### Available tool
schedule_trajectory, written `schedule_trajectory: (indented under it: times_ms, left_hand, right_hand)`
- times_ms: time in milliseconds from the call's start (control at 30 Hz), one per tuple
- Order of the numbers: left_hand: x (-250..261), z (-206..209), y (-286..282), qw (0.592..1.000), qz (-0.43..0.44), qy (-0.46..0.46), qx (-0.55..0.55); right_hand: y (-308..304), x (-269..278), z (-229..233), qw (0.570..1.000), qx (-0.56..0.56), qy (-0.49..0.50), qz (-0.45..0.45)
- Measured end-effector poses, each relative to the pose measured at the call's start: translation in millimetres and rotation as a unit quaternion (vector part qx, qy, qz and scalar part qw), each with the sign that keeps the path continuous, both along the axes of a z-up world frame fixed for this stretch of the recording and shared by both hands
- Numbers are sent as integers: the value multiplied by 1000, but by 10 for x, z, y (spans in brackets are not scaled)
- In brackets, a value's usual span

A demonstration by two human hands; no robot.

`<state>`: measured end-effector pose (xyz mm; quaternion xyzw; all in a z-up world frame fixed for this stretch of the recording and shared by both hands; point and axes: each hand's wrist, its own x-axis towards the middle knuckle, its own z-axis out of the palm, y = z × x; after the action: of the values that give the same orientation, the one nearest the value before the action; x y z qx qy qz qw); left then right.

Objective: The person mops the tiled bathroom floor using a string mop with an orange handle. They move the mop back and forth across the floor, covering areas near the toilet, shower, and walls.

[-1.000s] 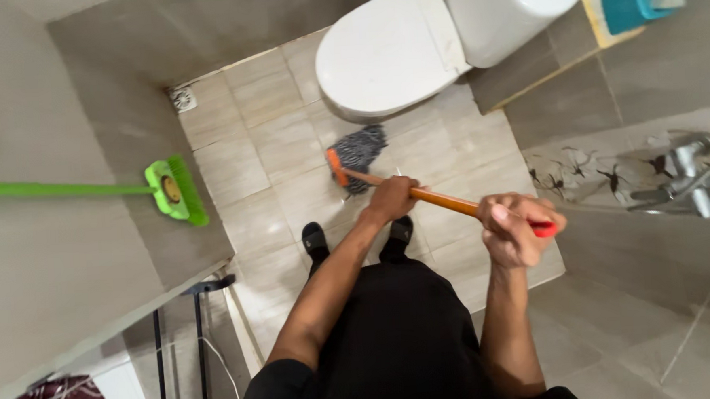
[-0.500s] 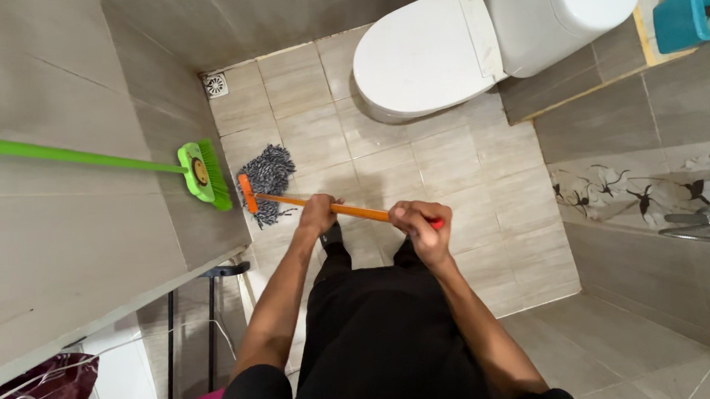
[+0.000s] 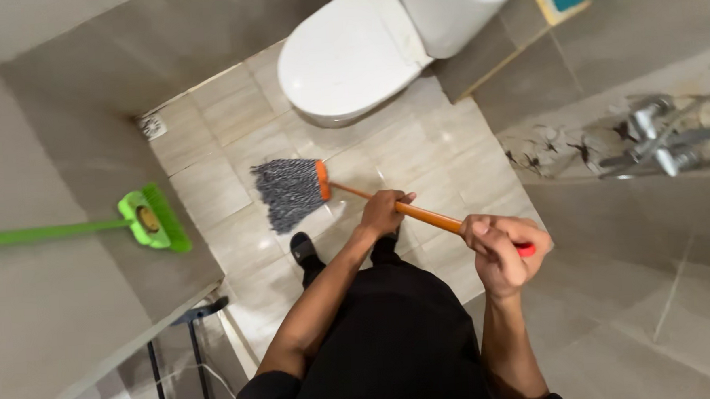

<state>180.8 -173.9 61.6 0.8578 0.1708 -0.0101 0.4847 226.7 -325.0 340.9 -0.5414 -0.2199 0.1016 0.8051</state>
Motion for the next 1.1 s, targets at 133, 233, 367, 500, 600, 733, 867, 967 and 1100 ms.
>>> schedule_trajectory:
  times_ms: [133,233,367,500,600,733,867,967,1100]
  left_hand:
    - [506,-205,-503,989,-115,-5,-93]
    - [806,-314,-880,941,-146,-150,-266]
    - [941,-230,-1137,956,-151,-42,-246]
    - [860,-6,-915,955,-197,-54,-217]
    - [646,164,-576,965,-196,-61,-161]
    - [260,231,-35,979,-151,20,-137]
    - [-266,129,614,984,-109,-66,-128]
    - [-676,129,1044,989,-90,-50,-106]
    - [-1145,307,1398,991,-44,111,-61]
  right_hand:
    - [-310,68,132,997,-36,-58,-42]
    - [-425,99,243,986,-87,-116,-77]
    - [-426,159,314,972,-98,-195,-87]
    - [-391,135,339,972,-89,-206,-75]
    - [-369,178,382,987,-27,-153,-47]
    - [-122,30,341,990,17,-134,29]
    - [345,-147,197,983,33,-128,127]
    - [622,-294,100,977,33,-108,183]
    - [832,-491,29,976,74,-61,195]
